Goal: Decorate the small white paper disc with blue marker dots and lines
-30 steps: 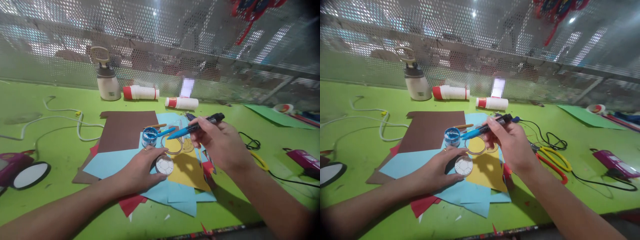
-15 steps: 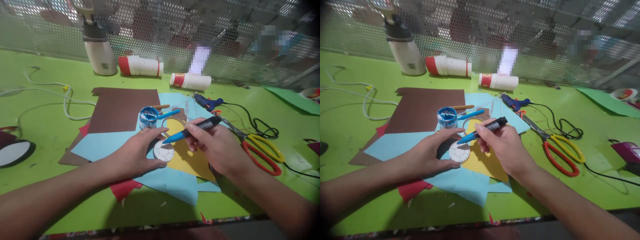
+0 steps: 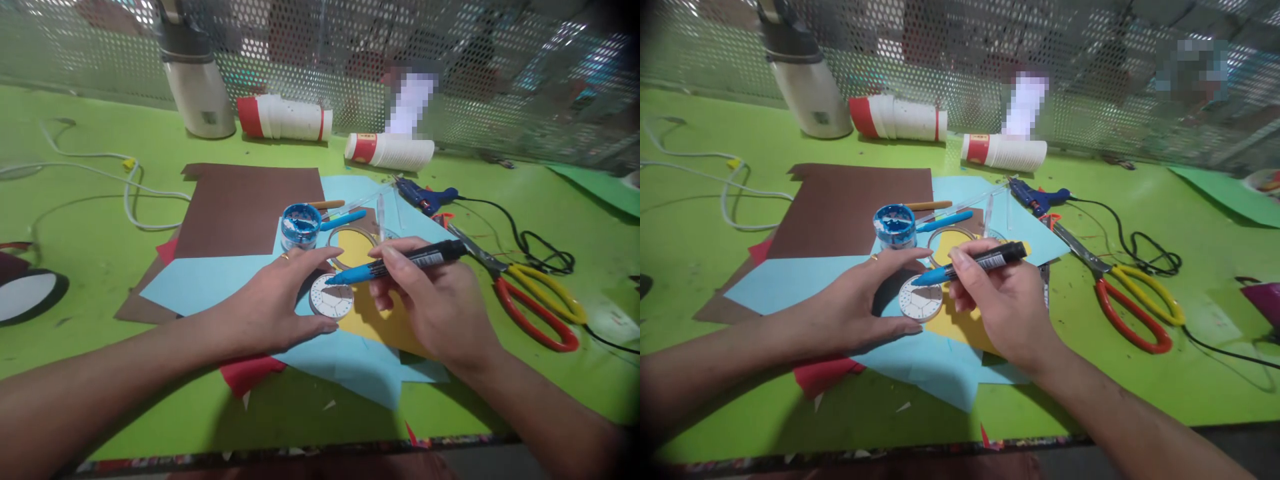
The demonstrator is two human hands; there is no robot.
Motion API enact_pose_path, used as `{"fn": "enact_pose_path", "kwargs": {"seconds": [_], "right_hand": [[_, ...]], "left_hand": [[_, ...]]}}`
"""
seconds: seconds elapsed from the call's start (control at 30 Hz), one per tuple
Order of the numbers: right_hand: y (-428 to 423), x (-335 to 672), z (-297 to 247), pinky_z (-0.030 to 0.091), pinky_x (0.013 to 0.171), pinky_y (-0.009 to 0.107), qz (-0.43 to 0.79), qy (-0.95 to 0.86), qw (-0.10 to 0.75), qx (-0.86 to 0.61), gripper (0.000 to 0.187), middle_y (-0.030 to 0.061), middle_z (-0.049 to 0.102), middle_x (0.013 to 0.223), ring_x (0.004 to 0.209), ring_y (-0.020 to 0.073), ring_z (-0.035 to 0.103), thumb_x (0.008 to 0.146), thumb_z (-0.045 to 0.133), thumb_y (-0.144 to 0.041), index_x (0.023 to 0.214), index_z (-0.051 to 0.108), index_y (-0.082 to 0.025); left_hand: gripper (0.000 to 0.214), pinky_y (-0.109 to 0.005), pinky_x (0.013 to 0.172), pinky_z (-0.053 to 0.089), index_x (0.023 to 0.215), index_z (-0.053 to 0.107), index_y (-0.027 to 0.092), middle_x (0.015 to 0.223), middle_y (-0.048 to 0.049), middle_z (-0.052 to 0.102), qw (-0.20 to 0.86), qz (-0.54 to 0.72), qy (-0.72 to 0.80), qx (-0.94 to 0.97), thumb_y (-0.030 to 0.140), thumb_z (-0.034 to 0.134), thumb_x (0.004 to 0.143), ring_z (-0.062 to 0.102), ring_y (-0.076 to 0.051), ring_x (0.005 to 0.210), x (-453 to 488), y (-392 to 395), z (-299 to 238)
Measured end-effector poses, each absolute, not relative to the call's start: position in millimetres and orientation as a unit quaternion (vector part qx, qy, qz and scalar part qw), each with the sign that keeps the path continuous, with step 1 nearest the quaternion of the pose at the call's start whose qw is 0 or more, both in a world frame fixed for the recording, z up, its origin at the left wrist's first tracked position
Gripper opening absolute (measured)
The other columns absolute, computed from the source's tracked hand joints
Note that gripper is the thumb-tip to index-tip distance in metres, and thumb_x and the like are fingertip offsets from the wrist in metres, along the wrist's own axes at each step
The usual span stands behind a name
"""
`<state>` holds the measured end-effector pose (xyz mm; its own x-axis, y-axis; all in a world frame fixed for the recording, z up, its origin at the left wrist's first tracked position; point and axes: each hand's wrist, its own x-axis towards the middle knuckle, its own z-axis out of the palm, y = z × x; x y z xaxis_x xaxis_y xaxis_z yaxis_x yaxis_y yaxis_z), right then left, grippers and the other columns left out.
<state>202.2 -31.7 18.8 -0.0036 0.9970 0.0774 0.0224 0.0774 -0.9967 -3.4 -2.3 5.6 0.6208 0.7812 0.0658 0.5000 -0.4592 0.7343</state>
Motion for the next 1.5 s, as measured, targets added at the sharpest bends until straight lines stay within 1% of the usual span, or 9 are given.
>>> {"fn": "enact_pose_path", "kwargs": {"seconds": [0.13, 0.27, 0.57, 0.83, 1.07, 1.23, 1.4, 1.5], "right_hand": [[-33.7, 203.2, 19.8, 0.048, 0.046, 0.021, 0.461, -0.536, 0.51, -0.49, 0.018, -0.0021, 0.062, 0.058, 0.052, 0.0097, 0.058, 0.088, 0.066, -0.036, 0.086, 0.069, -0.018], [-34.0, 202.9, 19.3, 0.047, 0.045, 0.021, 0.459, -0.541, 0.504, -0.494, 0.018, -0.0023, 0.062, 0.057, 0.05, 0.0094, 0.057, 0.088, 0.066, -0.036, 0.085, 0.068, -0.018], [-32.7, 200.9, 19.4, 0.049, 0.048, 0.02, 0.453, -0.568, 0.474, -0.498, 0.014, -0.0044, 0.061, 0.057, 0.05, 0.0079, 0.056, 0.091, 0.062, -0.032, 0.085, 0.066, -0.02], [-32.3, 200.0, 19.2, 0.049, 0.049, 0.021, 0.451, -0.57, 0.457, -0.512, 0.016, -0.0037, 0.061, 0.058, 0.05, 0.0086, 0.057, 0.09, 0.063, -0.035, 0.085, 0.065, -0.019], [-31.8, 199.5, 18.1, 0.049, 0.048, 0.022, 0.445, -0.573, 0.453, -0.517, 0.017, -0.003, 0.061, 0.058, 0.049, 0.0098, 0.057, 0.089, 0.064, -0.036, 0.085, 0.065, -0.019], [-32.2, 199.9, 16.9, 0.049, 0.048, 0.023, 0.449, -0.572, 0.451, -0.517, 0.018, -0.003, 0.061, 0.058, 0.049, 0.0101, 0.057, 0.089, 0.064, -0.037, 0.086, 0.065, -0.019], [-31.3, 199.7, 16.3, 0.048, 0.048, 0.022, 0.449, -0.574, 0.452, -0.514, 0.018, -0.0033, 0.061, 0.058, 0.049, 0.0095, 0.057, 0.089, 0.063, -0.036, 0.085, 0.065, -0.019], [-31.3, 199.8, 17.4, 0.049, 0.048, 0.022, 0.444, -0.583, 0.447, -0.513, 0.018, -0.0031, 0.061, 0.058, 0.049, 0.0097, 0.057, 0.09, 0.063, -0.036, 0.085, 0.065, -0.019]], "left_hand": [[0.081, -0.042, 0.103, 0.043, 0.144, 0.034, 0.022, 0.13, -0.0074, 0.059, 0.356, 0.205, 0.375, 0.831, 0.027, 0.073, 0.074, 0.055, -0.026, 0.119, -4.3, -4.2, 7.6], [0.077, -0.04, 0.105, 0.042, 0.143, 0.034, 0.023, 0.129, -0.0058, 0.06, 0.371, 0.217, 0.369, 0.824, 0.024, 0.07, 0.075, 0.056, -0.024, 0.119, -5.2, -3.7, 6.7], [0.077, -0.037, 0.103, 0.044, 0.143, 0.033, 0.028, 0.129, -0.003, 0.062, 0.367, 0.215, 0.378, 0.822, 0.027, 0.071, 0.077, 0.058, -0.023, 0.119, -5.1, -1.9, 2.0], [0.074, -0.036, 0.104, 0.043, 0.143, 0.034, 0.025, 0.132, -0.0031, 0.061, 0.344, 0.205, 0.371, 0.838, 0.028, 0.07, 0.078, 0.056, -0.024, 0.121, -5.7, -2.0, 4.9], [0.071, -0.037, 0.103, 0.043, 0.142, 0.037, 0.021, 0.132, -0.0059, 0.061, 0.34, 0.203, 0.373, 0.839, 0.026, 0.068, 0.078, 0.055, -0.024, 0.121, -4.3, -2.2, 7.4], [0.071, -0.039, 0.102, 0.044, 0.141, 0.038, 0.02, 0.13, -0.0065, 0.061, 0.338, 0.2, 0.373, 0.841, 0.028, 0.069, 0.078, 0.055, -0.025, 0.12, -4.2, -2.7, 8.4], [0.071, -0.04, 0.103, 0.044, 0.142, 0.036, 0.024, 0.131, -0.0055, 0.061, 0.335, 0.198, 0.376, 0.841, 0.028, 0.068, 0.079, 0.055, -0.026, 0.121, -4.2, -2.3, 6.7], [0.071, -0.04, 0.103, 0.044, 0.142, 0.037, 0.023, 0.131, -0.0059, 0.061, 0.335, 0.197, 0.377, 0.841, 0.029, 0.068, 0.078, 0.055, -0.026, 0.121, -4.1, -2.0, 6.2]]}}
